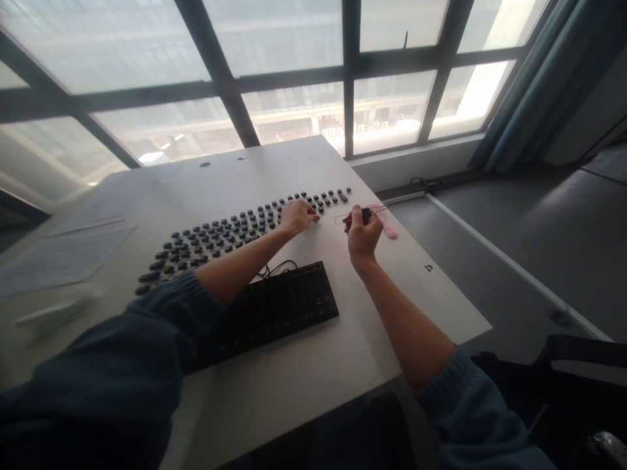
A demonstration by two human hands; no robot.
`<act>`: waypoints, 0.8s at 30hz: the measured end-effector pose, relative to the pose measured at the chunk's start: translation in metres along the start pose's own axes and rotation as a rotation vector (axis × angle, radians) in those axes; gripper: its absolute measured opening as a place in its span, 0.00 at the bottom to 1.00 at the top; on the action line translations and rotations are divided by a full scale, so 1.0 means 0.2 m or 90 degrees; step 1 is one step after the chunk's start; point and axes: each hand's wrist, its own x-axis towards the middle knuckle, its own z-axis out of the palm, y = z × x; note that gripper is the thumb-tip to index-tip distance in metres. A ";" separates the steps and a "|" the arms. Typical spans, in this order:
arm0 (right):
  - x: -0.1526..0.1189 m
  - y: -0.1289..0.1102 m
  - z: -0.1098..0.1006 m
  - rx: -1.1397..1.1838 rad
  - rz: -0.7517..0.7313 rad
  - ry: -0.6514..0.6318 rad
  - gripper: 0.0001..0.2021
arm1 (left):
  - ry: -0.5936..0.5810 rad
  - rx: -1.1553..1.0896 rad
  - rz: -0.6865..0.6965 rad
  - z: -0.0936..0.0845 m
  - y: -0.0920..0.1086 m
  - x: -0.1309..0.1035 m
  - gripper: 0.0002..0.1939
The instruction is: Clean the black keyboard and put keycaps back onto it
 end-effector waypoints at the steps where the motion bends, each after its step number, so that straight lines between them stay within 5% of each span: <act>1: 0.00 0.00 0.00 -0.004 -0.001 -0.002 0.18 | -0.001 0.001 0.000 0.00 0.00 0.00 0.10; 8: 0.00 0.00 -0.01 0.011 0.001 0.002 0.17 | -0.004 -0.017 -0.011 -0.03 0.01 -0.04 0.11; 14: 0.00 -0.01 -0.01 -0.002 -0.005 -0.008 0.18 | 0.028 -0.048 0.018 -0.22 0.06 -0.14 0.17; 19: -0.01 -0.01 0.00 0.006 0.002 -0.001 0.17 | -0.030 -0.092 0.176 -0.36 0.11 -0.55 0.11; 22: -0.02 -0.01 0.00 -0.011 0.001 -0.011 0.18 | -0.155 -0.089 0.254 -0.35 0.13 -0.87 0.07; 24: -0.03 0.00 0.00 -0.020 -0.004 -0.023 0.18 | -0.174 -0.093 0.269 -0.30 0.13 -1.04 0.08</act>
